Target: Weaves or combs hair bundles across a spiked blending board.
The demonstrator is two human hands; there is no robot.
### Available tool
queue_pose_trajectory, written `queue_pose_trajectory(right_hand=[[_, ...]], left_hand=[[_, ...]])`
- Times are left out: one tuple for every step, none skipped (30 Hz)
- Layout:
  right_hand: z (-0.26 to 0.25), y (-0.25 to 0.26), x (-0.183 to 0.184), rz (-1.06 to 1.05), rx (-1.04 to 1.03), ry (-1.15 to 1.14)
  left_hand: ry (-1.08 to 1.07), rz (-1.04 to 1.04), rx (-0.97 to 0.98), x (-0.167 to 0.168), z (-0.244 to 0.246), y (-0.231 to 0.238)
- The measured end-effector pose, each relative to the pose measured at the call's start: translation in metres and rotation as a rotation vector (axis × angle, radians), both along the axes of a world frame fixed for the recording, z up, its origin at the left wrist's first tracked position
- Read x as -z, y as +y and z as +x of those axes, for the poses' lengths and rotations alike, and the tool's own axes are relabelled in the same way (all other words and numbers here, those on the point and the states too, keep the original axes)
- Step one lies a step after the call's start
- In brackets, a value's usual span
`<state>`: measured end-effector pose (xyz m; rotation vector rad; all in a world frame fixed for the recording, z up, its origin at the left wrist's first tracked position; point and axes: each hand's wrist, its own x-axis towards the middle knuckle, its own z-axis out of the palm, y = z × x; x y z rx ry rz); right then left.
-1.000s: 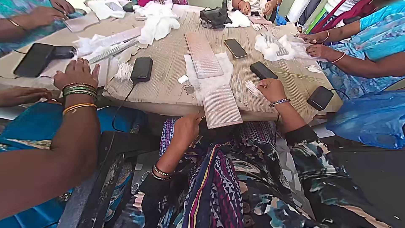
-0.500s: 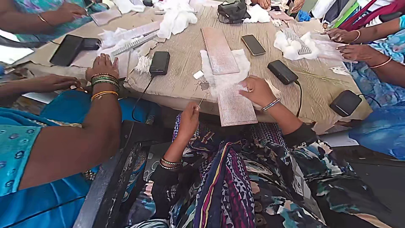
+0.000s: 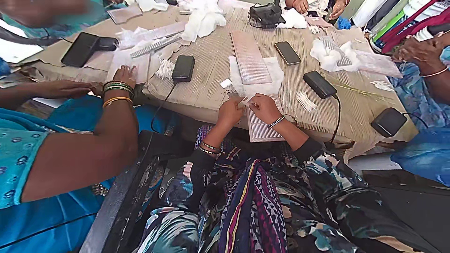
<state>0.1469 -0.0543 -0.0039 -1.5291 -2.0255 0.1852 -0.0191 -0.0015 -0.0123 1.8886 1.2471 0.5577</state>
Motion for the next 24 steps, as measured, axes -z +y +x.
queue_pose_trajectory(right_hand=[[0.005, 0.005, 0.005, -0.021, -0.002, 0.037], [0.009, 0.007, 0.007, -0.043, -0.007, 0.076], [0.014, 0.008, 0.008, -0.072, -0.022, 0.112], [0.019, 0.007, 0.009, -0.123, -0.048, 0.150], [0.026, 0.004, 0.009, -0.202, -0.090, 0.184], [0.035, 0.000, 0.009, -0.296, -0.148, 0.225], [0.042, -0.005, 0.004, -0.399, -0.215, 0.276], [0.048, -0.012, -0.005, -0.515, -0.278, 0.336], [0.054, -0.019, -0.015, -0.611, -0.341, 0.403], [0.060, -0.025, -0.025, -0.686, -0.386, 0.488], [0.068, -0.030, -0.030, -0.727, -0.400, 0.586], [0.076, -0.034, -0.029, -0.724, -0.383, 0.676], [0.084, -0.037, -0.024, -0.691, -0.343, 0.761], [0.089, -0.040, -0.015, -0.652, -0.299, 0.831], [0.092, -0.042, -0.007, -0.625, -0.265, 0.886], [0.094, -0.042, 0.000, -0.612, -0.251, 0.926], [0.093, -0.042, 0.002, -0.607, -0.239, 0.950], [0.089, -0.041, 0.002, -0.605, -0.234, 0.971], [0.085, -0.040, 0.001, -0.606, -0.230, 0.995], [0.082, -0.039, 0.001, -0.605, -0.230, 1.011], [0.080, -0.039, 0.002, -0.593, -0.230, 1.024], [0.079, -0.039, 0.002, -0.573, -0.224, 1.031], [0.079, -0.040, 0.002, -0.553, -0.214, 1.037], [0.079, -0.040, 0.000, -0.535, -0.194, 1.050]], left_hand=[[0.033, 0.023, 0.006, -0.003, 0.005, 0.001], [0.062, 0.054, 0.007, -0.008, 0.009, -0.001], [0.069, 0.087, -0.001, -0.013, 0.011, -0.005], [0.089, 0.096, -0.013, -0.016, 0.012, -0.007], [0.123, 0.090, -0.028, -0.017, 0.014, -0.004], [0.168, 0.069, -0.035, -0.016, 0.015, 0.002], [0.191, 0.059, -0.038, -0.014, 0.015, 0.007], [0.199, 0.055, -0.043, -0.013, 0.014, 0.010], [0.203, 0.052, -0.051, -0.012, 0.011, 0.011], [0.197, 0.045, -0.067, -0.012, 0.009, 0.010], [0.175, 0.047, -0.091, -0.012, 0.006, 0.007], [0.132, 0.055, -0.114, -0.011, 0.004, 0.003], [0.074, 0.072, -0.125, -0.009, 0.003, -0.003], [-0.014, 0.100, -0.117, -0.004, 0.004, -0.011], [-0.129, 0.105, -0.080, -0.001, 0.006, -0.020], [-0.240, 0.064, -0.021, -0.002, 0.009, -0.029], [-0.331, -0.005, 0.044, -0.007, 0.013, -0.039], [-0.387, -0.087, 0.109, -0.013, 0.016, -0.047], [-0.415, -0.154, 0.149, -0.017, 0.018, -0.053], [-0.429, -0.183, 0.165, -0.018, 0.021, -0.055], [-0.437, -0.188, 0.171, -0.017, 0.023, -0.055], [-0.437, -0.189, 0.174, -0.015, 0.026, -0.054], [-0.423, -0.195, 0.178, -0.014, 0.027, -0.052], [-0.420, -0.201, 0.177, -0.013, 0.030, -0.052]])
